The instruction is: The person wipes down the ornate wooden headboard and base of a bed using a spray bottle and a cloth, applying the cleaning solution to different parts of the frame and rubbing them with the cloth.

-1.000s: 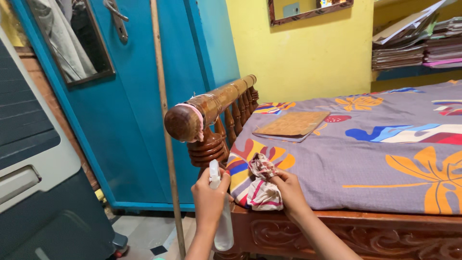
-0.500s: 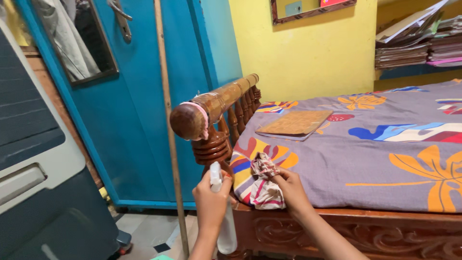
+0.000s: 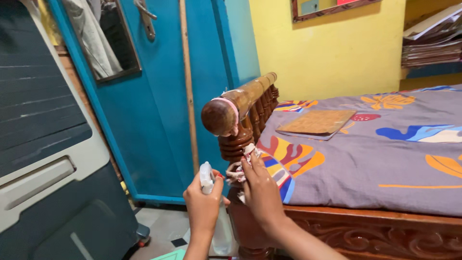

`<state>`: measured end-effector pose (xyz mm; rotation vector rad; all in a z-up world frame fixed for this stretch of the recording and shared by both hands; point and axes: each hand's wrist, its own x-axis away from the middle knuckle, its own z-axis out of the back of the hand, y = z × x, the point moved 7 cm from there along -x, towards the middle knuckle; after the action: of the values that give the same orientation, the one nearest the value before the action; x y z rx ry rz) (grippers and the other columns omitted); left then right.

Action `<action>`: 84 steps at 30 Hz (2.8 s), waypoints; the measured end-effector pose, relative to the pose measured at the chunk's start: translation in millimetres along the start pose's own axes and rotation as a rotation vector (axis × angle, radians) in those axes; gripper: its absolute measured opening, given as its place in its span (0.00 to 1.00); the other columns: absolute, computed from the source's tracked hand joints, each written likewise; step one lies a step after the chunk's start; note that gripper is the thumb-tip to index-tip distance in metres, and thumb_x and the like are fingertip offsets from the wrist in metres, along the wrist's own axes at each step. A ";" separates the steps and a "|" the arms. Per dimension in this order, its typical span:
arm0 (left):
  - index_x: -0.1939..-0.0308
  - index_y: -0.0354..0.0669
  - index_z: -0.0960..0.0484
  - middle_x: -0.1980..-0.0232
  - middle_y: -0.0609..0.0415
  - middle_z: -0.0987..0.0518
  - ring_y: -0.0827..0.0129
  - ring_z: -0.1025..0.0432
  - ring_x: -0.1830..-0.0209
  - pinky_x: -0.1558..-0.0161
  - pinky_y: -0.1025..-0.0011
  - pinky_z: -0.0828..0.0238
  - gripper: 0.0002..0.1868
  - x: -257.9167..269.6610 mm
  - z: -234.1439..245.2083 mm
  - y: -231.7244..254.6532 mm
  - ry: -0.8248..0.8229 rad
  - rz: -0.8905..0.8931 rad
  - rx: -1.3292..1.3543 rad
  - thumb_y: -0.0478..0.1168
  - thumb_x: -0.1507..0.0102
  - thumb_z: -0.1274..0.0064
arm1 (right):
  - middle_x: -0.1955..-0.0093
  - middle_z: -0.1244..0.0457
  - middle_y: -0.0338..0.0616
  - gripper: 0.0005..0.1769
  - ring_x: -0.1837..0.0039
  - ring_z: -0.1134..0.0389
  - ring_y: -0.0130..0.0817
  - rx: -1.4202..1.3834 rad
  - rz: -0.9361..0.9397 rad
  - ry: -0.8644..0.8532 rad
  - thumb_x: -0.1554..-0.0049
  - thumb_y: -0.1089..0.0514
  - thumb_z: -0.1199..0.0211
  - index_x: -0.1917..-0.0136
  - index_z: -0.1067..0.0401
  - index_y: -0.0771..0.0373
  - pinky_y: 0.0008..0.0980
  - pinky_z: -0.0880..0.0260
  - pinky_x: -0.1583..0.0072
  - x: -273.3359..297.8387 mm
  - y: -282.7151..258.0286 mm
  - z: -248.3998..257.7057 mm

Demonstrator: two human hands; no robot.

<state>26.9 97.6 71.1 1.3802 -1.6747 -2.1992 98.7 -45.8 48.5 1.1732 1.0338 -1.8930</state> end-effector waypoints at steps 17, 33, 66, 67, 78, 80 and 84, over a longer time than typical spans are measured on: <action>0.65 0.36 0.17 0.79 0.50 0.18 0.67 0.22 0.87 0.82 0.69 0.28 0.06 11.5 2.7 11.2 -0.037 -0.064 -0.136 0.36 0.42 0.42 | 0.28 0.41 0.57 0.26 0.21 0.48 0.53 0.477 0.731 -0.246 0.49 0.57 0.42 0.40 0.27 0.73 0.53 0.56 0.22 -6.0 -24.8 -52.4; 0.65 0.36 0.17 0.77 0.51 0.18 0.67 0.22 0.86 0.83 0.70 0.28 0.06 1.6 -13.2 -4.1 -0.096 0.006 -0.094 0.37 0.41 0.42 | 0.28 0.40 0.54 0.25 0.22 0.45 0.48 0.188 0.454 -0.275 0.52 0.68 0.42 0.40 0.27 0.70 0.48 0.47 0.23 -26.6 65.2 18.6; 0.67 0.34 0.18 0.77 0.49 0.18 0.64 0.22 0.87 0.83 0.67 0.28 0.08 27.2 -55.1 -47.9 -0.128 0.133 -0.051 0.38 0.42 0.43 | 0.26 0.41 0.51 0.30 0.24 0.45 0.54 0.043 0.278 -0.297 0.51 0.70 0.41 0.34 0.30 0.66 0.47 0.46 0.26 38.1 101.8 51.8; 0.67 0.34 0.18 0.77 0.49 0.18 0.64 0.21 0.86 0.83 0.68 0.27 0.08 28.8 -54.1 -49.5 -0.139 0.135 -0.079 0.38 0.42 0.43 | 0.26 0.41 0.51 0.30 0.24 0.46 0.56 0.043 0.266 -0.310 0.51 0.70 0.40 0.34 0.30 0.66 0.47 0.45 0.27 41.7 100.9 51.8; 0.68 0.36 0.18 0.79 0.48 0.19 0.63 0.21 0.86 0.83 0.68 0.27 0.04 36.5 -39.2 -29.2 -0.132 0.141 -0.077 0.34 0.44 0.45 | 0.28 0.38 0.46 0.31 0.27 0.40 0.50 -0.004 0.148 -0.331 0.51 0.71 0.41 0.33 0.29 0.62 0.45 0.43 0.26 44.2 109.3 47.9; 0.67 0.38 0.18 0.79 0.49 0.19 0.64 0.21 0.85 0.82 0.69 0.27 0.04 40.3 -33.1 -18.5 -0.133 0.160 -0.114 0.35 0.43 0.45 | 0.31 0.35 0.47 0.28 0.29 0.37 0.48 -0.061 0.149 -0.326 0.51 0.71 0.40 0.36 0.27 0.61 0.44 0.40 0.28 46.6 111.4 47.9; 0.66 0.39 0.17 0.79 0.50 0.18 0.65 0.20 0.85 0.82 0.69 0.27 0.05 44.9 -17.9 4.4 -0.115 0.145 -0.161 0.37 0.42 0.44 | 0.40 0.29 0.49 0.21 0.37 0.29 0.45 -0.197 0.029 -0.436 0.49 0.69 0.39 0.43 0.21 0.61 0.39 0.30 0.36 35.1 126.4 42.0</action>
<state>9.9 59.1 47.1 1.0788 -1.5370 -2.3104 176.4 -145.4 -6.5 0.6216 0.9250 -1.8620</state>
